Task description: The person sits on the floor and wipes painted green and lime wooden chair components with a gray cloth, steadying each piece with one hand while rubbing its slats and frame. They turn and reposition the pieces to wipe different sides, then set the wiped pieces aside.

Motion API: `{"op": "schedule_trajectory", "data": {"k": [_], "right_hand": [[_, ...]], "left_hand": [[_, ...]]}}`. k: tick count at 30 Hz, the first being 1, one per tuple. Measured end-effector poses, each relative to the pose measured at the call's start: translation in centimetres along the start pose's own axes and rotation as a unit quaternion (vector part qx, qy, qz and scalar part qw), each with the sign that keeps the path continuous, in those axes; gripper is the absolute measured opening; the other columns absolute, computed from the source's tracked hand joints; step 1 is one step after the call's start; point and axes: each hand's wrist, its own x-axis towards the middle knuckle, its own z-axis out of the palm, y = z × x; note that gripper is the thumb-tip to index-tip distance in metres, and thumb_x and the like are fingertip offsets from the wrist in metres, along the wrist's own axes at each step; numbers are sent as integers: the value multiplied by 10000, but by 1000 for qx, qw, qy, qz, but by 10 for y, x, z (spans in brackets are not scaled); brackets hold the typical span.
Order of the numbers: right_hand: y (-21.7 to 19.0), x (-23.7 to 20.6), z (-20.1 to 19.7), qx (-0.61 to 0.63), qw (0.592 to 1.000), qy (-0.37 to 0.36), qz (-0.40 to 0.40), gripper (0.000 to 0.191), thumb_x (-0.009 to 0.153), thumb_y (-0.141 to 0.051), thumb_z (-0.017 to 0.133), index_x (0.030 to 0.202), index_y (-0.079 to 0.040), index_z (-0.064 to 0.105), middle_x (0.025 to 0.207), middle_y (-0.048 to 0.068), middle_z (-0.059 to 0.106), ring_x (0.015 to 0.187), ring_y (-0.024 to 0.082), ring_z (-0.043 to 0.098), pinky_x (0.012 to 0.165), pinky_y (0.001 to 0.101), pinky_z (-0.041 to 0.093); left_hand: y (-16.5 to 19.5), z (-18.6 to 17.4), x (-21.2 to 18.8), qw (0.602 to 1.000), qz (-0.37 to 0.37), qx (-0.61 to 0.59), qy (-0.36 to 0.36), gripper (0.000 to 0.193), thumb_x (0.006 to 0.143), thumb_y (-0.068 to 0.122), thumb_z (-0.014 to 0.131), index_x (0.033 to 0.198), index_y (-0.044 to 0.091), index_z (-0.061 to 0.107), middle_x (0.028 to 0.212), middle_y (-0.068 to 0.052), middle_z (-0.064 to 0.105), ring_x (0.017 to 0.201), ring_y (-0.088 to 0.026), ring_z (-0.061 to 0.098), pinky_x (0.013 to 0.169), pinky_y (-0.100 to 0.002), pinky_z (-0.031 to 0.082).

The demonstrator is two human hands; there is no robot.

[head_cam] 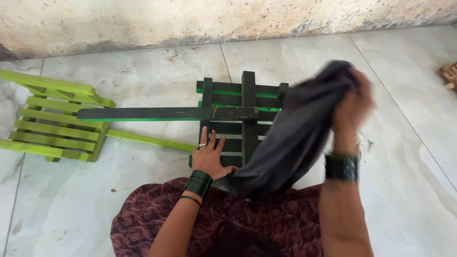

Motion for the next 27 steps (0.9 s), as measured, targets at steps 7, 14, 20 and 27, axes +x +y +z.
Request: {"op": "schedule_trajectory", "data": {"k": [7, 14, 20, 27], "right_hand": [[107, -15, 134, -35, 964, -242, 103, 475, 976, -210, 529, 1393, 5, 605, 1385, 251, 626, 1330, 373, 572, 1139, 431, 426], [118, -35, 144, -135, 955, -262, 10, 618, 963, -364, 648, 1395, 71, 563, 1328, 334, 594, 1228, 484, 550, 1028, 501, 436], [128, -58, 98, -158, 935, -316, 11, 380, 968, -217, 611, 1312, -69, 677, 1202, 247, 685, 1108, 470, 634, 962, 528, 511], [86, -126, 30, -202, 918, -334, -75, 410, 858, -85, 575, 1260, -85, 655, 1170, 203, 696, 1037, 433, 671, 873, 527, 542]], "left_hand": [[-2, 3, 4, 1000, 2, -7, -12, 1186, 684, 812, 733, 1616, 231, 286, 1712, -166, 110, 1537, -306, 167, 912, -620, 493], [3, 5, 4, 1000, -7, -1, -11, 1174, 677, 789, 745, 1606, 239, 285, 1687, -162, 124, 1575, -306, 118, 927, -589, 472], [3, 5, 3, 1000, -4, -3, 13, 1170, 667, 785, 757, 1599, 233, 317, 1693, -175, 154, 1564, -289, 152, 948, -594, 463], [3, 7, 2, 1000, -2, 8, 22, 1171, 654, 789, 758, 1595, 237, 332, 1690, -173, 177, 1578, -297, 146, 955, -615, 479]]}}
